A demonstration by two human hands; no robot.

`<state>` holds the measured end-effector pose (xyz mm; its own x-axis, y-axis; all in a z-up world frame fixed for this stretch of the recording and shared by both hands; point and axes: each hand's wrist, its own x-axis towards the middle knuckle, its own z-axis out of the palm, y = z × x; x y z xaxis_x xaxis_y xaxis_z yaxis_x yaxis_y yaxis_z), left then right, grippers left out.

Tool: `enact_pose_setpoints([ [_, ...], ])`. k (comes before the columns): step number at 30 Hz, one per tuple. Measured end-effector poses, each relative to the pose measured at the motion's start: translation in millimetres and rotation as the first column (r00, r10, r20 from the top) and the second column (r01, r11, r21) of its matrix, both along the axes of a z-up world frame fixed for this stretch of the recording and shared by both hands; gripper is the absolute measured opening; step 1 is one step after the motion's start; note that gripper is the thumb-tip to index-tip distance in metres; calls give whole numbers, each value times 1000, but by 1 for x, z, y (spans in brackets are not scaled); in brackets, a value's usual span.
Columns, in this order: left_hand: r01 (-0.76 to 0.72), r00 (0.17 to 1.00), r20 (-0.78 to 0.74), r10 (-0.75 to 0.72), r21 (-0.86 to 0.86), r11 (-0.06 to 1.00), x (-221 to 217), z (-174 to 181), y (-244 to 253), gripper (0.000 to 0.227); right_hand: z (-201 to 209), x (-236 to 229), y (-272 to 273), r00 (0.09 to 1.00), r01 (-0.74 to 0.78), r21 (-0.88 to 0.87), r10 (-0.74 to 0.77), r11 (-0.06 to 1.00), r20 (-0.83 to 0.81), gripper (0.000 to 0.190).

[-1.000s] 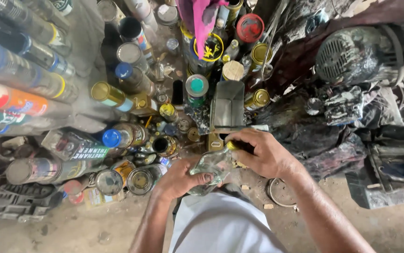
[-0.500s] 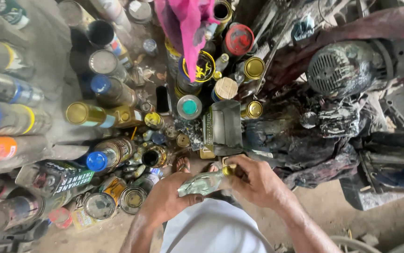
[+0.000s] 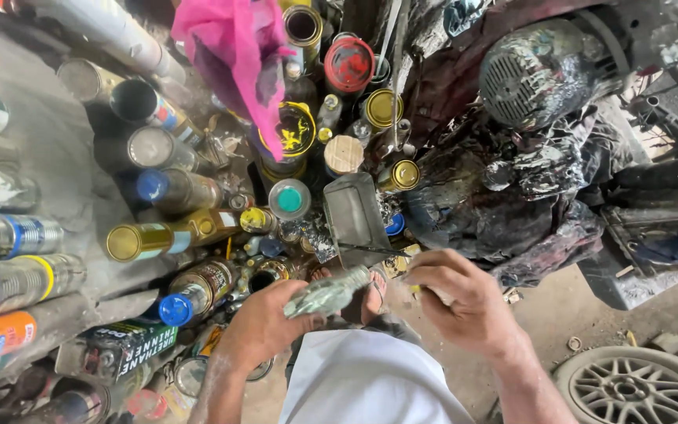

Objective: The person stands in a cluttered workshop and pours a clear liquid from a plastic bottle into a metal funnel. They then handle a black cloth, wiping a nearby engine component.

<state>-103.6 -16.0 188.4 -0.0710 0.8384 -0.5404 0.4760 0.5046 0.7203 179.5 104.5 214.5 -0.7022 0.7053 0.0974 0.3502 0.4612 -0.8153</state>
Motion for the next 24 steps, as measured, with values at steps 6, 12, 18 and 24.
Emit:
enact_pose_setpoints([
  [6,-34,989,-146,31,-20,999,-9,-7,13,55,-5,53,1,977,210,47,-208,977,-42,34],
  [12,-40,956,-292,0,-132,990,-6,-2,35,60,-44,96,-14,884,461,-78,-449,884,134,37],
  [18,13,920,-379,-97,-216,976,3,3,52,63,-63,115,-19,800,570,-141,-509,809,318,40],
  [24,76,882,-428,-196,-280,957,11,12,64,65,-76,123,-19,754,631,-190,-537,753,378,42],
])
